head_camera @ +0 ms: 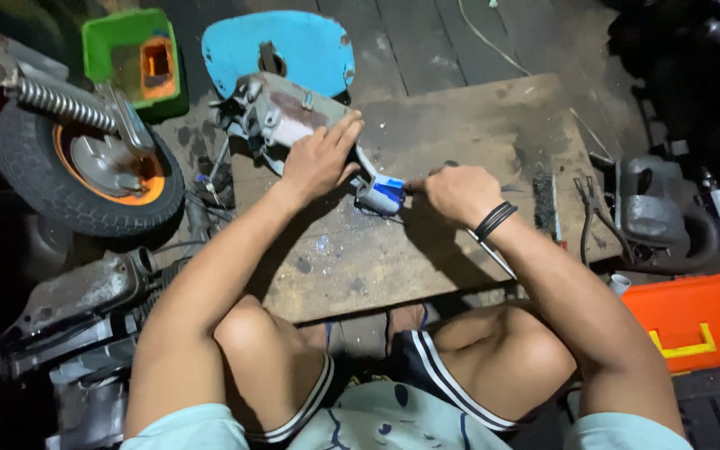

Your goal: The person sits on the floor and uses a screwdriver to adjust a small mechanical component on a workbench. They hold the part steady with one hand while turning the screwdriver with the other, focusing on a specific section of the assembly.

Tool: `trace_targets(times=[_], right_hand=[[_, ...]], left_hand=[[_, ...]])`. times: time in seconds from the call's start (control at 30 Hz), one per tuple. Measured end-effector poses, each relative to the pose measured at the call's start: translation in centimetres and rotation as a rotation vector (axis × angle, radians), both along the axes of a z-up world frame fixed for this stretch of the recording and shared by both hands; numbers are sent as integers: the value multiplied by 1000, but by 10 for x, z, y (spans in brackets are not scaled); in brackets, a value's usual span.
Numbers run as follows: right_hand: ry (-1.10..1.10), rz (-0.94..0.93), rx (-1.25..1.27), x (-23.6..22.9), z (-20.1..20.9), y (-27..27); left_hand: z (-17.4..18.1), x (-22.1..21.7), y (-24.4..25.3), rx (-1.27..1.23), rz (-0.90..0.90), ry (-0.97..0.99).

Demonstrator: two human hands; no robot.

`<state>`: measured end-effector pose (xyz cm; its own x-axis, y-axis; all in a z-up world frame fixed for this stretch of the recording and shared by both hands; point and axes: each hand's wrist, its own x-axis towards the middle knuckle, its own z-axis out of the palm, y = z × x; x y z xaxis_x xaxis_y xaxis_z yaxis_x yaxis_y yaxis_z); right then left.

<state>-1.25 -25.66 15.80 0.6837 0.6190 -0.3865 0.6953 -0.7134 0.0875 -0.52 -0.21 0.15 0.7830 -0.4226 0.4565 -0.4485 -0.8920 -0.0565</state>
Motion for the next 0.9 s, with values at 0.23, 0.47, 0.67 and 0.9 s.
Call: trace_targets(times=[0.23, 0.47, 0.67, 0.9], right_hand=[[-24, 28, -70, 7, -1, -2], [38, 8, -102, 15, -1, -2], [-2, -2, -38, 26, -29, -11], [5, 15, -2, 23, -26, -13]], left_hand=[[1, 3, 1, 37, 17, -31], [1, 2, 2, 27, 8, -15], [3, 2, 2, 36, 9, -11], [5, 1, 1, 29, 16, -25]])
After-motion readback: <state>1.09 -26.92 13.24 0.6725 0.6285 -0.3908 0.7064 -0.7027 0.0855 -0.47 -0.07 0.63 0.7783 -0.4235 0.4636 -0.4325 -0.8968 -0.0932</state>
